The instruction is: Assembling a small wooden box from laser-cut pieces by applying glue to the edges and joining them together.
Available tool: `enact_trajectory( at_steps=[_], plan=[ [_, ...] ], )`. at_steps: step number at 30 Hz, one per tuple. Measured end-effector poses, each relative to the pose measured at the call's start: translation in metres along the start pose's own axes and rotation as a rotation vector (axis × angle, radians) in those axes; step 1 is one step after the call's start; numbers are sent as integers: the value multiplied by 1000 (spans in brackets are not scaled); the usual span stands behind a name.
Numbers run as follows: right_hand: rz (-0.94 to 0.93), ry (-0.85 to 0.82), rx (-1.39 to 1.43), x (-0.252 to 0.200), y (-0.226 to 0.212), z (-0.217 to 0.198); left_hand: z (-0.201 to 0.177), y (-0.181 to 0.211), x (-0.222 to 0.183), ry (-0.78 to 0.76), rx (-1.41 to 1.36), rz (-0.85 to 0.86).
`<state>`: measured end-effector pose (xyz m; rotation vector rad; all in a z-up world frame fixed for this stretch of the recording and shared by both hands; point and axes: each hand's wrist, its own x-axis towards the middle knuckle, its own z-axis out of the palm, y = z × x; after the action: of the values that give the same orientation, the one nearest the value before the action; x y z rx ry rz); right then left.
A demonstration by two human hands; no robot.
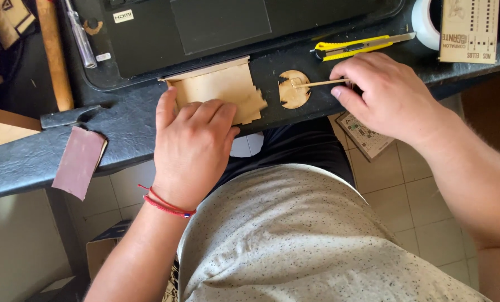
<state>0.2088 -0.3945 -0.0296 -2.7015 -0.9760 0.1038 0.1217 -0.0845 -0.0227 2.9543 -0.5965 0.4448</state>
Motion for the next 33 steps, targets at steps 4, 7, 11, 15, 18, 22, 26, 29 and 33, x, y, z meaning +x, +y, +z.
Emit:
enact_trajectory(
  at_steps=[4,7,11,15,18,22,26,29,33],
  plan=[
    [39,-5,-33,-4,-2,0,1,1,-1,47,-33,16],
    [17,47,-110,-7,-2,0,-2,1,0,76,-28,34],
    [-12,124,-232,-9,-9,-3,-8,2,-2,212,-28,74],
    [-39,150,-278,-12,-10,-1,-19,7,-14,283,33,48],
    [-82,136,-271,-13,-10,-1,-19,10,-30,333,-122,122],
    [-133,199,-217,-14,-13,-3,-26,24,-44,223,-555,-56],
    [-83,70,-87,-11,-17,-7,-28,33,-62,51,-951,-426],
    [-15,10,27,-11,-18,-8,-22,41,-67,70,-1155,-629],
    [23,15,220,-7,-30,-18,-12,52,-66,146,-1393,-685]
  ],
)
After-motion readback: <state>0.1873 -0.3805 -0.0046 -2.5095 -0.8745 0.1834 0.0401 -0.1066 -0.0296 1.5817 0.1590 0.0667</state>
